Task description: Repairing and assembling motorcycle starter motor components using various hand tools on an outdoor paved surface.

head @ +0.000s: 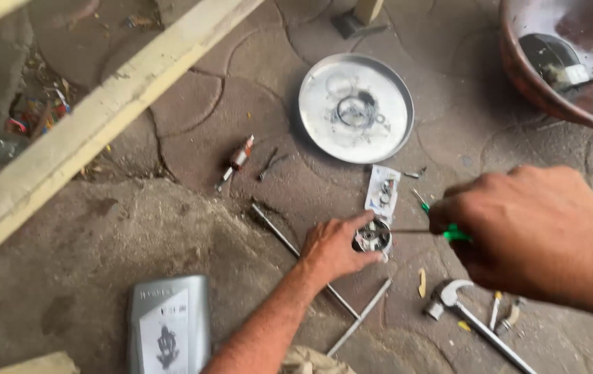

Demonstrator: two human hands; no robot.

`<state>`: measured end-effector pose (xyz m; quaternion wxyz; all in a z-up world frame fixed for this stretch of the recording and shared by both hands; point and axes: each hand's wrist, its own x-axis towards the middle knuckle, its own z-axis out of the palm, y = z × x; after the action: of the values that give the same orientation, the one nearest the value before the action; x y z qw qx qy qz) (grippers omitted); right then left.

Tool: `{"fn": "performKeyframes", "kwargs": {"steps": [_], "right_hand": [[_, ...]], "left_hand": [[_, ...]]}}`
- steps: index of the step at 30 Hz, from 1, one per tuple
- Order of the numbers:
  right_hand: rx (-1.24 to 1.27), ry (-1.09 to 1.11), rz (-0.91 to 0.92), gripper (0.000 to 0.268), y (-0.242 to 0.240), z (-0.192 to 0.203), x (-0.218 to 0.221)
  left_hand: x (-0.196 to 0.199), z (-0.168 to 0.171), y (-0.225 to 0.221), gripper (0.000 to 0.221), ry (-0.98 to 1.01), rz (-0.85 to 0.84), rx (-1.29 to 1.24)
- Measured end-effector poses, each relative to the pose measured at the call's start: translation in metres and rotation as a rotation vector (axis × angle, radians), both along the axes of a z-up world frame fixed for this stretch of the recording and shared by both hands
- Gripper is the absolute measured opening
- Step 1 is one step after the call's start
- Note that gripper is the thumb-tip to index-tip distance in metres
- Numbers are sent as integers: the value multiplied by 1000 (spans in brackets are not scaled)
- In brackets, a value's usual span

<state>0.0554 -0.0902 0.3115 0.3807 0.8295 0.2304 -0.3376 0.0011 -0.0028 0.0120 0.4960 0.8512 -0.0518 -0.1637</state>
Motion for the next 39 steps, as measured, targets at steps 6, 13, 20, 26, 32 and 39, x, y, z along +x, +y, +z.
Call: {"fn": "performKeyframes", "kwargs": {"steps": [6, 13, 20, 26, 32, 39], "right_hand": [[142, -30, 1, 40, -80, -22, -23], [814, -170, 18, 31, -227, -81, -23], [911, -180, 64, 33, -225, -84, -32], [888, -186, 165, 38, -219, -87, -32], [918, -142, 188, 39, -230, -95, -31], [852, -179, 217, 44, -227, -95, -33]], "left_hand": [[-18, -5, -26, 79, -61, 191, -62], [-10, -26, -57, 68, -147, 361, -2], [-13, -27, -57, 73, -158, 380, -3], [-14, -21, -54, 72, -170, 385, -2], [-11, -28, -56, 75, -152, 377, 34], [-11, -27, -55, 71, -151, 352, 85]]}}
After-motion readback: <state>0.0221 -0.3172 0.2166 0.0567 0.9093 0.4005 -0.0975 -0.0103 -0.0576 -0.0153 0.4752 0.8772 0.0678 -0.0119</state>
